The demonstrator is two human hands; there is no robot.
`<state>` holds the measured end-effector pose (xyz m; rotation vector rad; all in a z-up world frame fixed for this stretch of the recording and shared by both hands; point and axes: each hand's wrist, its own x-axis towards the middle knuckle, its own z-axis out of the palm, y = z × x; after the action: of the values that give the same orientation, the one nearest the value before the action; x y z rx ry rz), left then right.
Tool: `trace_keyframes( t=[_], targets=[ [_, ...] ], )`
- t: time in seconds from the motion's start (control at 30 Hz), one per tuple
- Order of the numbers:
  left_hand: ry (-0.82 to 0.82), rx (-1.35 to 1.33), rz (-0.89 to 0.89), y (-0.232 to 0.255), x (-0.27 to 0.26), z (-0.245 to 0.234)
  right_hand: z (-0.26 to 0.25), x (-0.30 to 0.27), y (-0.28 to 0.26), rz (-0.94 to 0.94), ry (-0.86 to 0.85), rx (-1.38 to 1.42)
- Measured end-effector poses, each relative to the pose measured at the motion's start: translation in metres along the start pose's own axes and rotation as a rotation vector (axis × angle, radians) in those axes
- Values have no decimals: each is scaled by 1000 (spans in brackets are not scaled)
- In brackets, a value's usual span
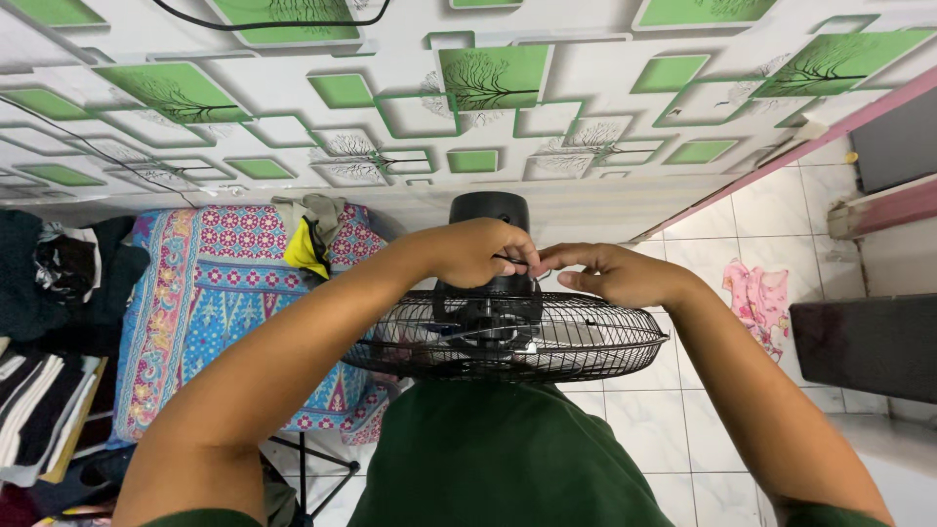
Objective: The person unplugs a standing fan, removes the front grille and fan blades, then uses a screwdriver to loosen and remove the central hub nut. The removed parts are placed on a nearby table.
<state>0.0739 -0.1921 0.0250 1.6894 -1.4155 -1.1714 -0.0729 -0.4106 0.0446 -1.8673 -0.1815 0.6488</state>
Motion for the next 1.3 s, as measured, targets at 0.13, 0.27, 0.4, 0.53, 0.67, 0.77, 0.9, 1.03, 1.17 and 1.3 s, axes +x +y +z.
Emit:
trace_keyframes(
  t=[0.13, 0.27, 0.4, 0.53, 0.67, 0.77, 0.9, 1.03, 1.17, 1.3],
  targets=[
    [28, -94, -89, 3, -12, -2, 1, 11, 2, 34, -66, -70],
    [45, 203, -364, -8, -31, -4, -3, 11, 15, 124, -16, -114],
    [47, 108, -386, -30, -53, -3, -5, 10, 37, 197, -18, -142],
    [164, 142, -306, -34, -69, 5, -1, 13, 59, 170, 2, -98],
    [422, 103, -406, 0, -95, 12, 3, 13, 67, 184, 55, -109],
    [619, 54, -408, 38, -119, 24, 3, 5, 62, 265, 117, -117],
    [862, 8, -196, 81, -151, 52, 2, -19, 36, 189, 323, -93],
    [935, 429, -128, 102, -165, 79, 27, -56, -7, 41, 512, -52],
    [911, 571, -170, 102, -165, 91, 74, -80, -56, -240, 594, -142],
    [906, 626, -92, 93, -168, 93, 120, -84, -95, -314, 738, -496]
  ],
)
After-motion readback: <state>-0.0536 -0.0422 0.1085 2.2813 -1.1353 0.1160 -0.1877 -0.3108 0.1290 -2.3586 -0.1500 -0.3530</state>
